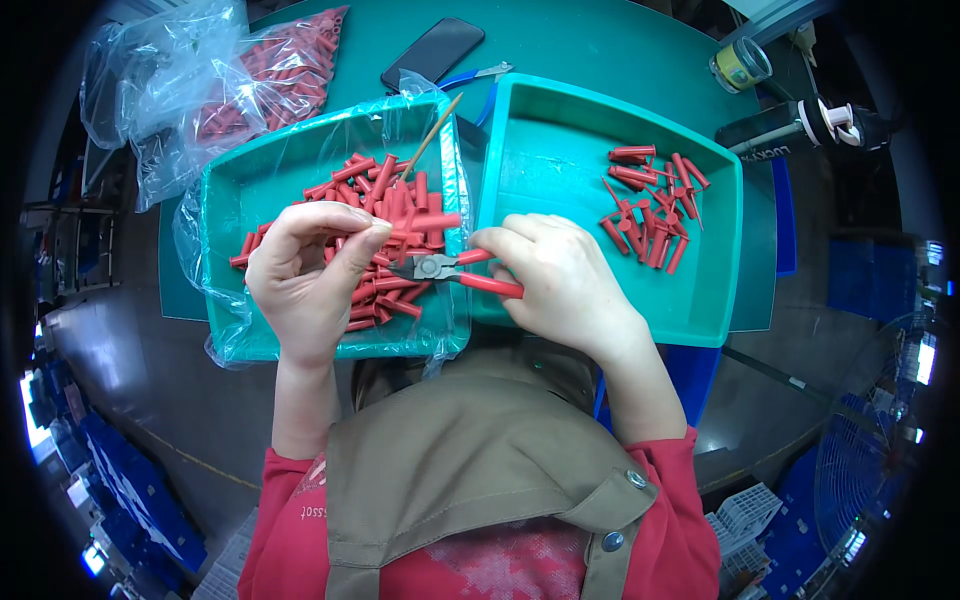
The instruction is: Use pliers to trim small red plastic or rubber components at a workbench.
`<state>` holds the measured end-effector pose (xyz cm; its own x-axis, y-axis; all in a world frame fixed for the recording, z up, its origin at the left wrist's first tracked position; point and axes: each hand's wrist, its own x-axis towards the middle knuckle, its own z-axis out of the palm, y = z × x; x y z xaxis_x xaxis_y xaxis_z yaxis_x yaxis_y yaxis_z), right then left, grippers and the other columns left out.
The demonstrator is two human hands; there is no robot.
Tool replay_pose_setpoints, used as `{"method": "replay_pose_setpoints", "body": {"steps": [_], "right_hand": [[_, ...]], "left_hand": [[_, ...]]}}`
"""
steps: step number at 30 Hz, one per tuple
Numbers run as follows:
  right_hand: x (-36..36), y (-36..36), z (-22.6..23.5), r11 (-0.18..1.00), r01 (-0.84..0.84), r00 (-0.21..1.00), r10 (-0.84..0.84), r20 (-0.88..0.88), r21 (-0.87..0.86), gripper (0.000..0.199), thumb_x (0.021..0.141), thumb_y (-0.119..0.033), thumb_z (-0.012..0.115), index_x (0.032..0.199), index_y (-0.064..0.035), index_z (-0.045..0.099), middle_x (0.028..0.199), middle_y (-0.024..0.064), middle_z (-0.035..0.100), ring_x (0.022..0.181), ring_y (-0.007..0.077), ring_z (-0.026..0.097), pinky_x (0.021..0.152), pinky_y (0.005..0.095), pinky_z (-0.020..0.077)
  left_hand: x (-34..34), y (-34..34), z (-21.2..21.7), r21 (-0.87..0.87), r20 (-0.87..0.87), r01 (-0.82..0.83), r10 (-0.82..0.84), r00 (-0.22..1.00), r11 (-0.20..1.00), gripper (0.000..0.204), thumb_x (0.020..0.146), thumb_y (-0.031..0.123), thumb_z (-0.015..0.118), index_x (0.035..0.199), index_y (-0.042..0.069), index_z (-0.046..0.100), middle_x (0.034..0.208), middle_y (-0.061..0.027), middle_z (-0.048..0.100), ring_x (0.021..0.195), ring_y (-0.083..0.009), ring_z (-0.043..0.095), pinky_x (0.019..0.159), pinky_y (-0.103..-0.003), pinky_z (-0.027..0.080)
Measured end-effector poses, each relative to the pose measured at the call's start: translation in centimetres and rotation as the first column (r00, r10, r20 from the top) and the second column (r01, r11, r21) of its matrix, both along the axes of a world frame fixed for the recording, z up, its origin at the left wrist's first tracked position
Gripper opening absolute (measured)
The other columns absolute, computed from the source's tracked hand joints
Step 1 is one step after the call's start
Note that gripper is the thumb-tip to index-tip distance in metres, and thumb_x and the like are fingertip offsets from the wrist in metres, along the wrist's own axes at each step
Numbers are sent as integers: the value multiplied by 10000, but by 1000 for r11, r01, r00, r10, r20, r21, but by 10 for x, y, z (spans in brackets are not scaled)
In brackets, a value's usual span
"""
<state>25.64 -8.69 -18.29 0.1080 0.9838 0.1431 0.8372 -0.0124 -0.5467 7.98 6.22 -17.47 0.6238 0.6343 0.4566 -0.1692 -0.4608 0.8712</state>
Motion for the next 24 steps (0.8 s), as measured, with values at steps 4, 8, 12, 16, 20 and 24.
{"method": "replay_pose_setpoints", "body": {"steps": [4, 8, 12, 16, 20, 24], "right_hand": [[6, -3, 9, 998, 56, 996, -57, 74, 14, 425, 675, 52, 691, 1085, -56, 652, 846, 89, 583, 793, 274, 578, 714, 387, 450], [8, -7, 14, 997, 81, 993, -81, 91, 3, 422, 697, 49, 683, 1102, -62, 650, 875, 92, 582, 830, 275, 572, 741, 386, 438], [8, -5, 17, 997, 75, 990, -75, 117, 7, 443, 686, 44, 689, 1115, -60, 650, 883, 87, 586, 839, 274, 571, 745, 390, 439], [8, -3, 15, 999, 42, 997, -40, 67, -29, 465, 670, 30, 704, 1124, -55, 650, 896, 84, 592, 850, 273, 573, 751, 389, 439], [8, -1, 13, 999, 38, 997, -36, 66, -26, 474, 661, 23, 709, 1125, -53, 649, 887, 82, 592, 846, 271, 574, 751, 387, 439], [8, -2, 12, 1000, 25, 999, -24, 38, -18, 473, 656, 26, 707, 1120, -48, 649, 857, 83, 594, 821, 269, 574, 750, 381, 439]], "left_hand": [[-4, 2, 0, -68, -69, -64, 59, 996, 996, 192, 810, -67, 770, 933, -2, 638, 879, -59, 676, 774, -83, 657, 682, -199, 536], [-3, 2, 1, -201, -60, -88, 77, 995, 976, 141, 807, -43, 775, 900, -25, 671, 819, -66, 711, 764, -112, 701, 669, -222, 557], [-3, 0, 4, -202, -80, -45, 29, 996, 978, 165, 828, -44, 764, 926, 2, 640, 874, -51, 680, 761, -72, 650, 680, -197, 529], [-3, 0, 4, -222, -90, 7, -28, 996, 975, 163, 829, -49, 760, 934, -2, 645, 878, -57, 688, 768, -75, 655, 675, -198, 522], [-3, 0, 5, -208, -91, 35, -55, 994, 978, 166, 825, -65, 754, 939, -5, 649, 880, -58, 691, 776, -77, 662, 668, -195, 518], [-2, 0, 4, -200, -101, 40, -61, 993, 979, 167, 823, -67, 754, 937, -5, 650, 877, -57, 690, 775, -75, 661, 664, -193, 517]]}}
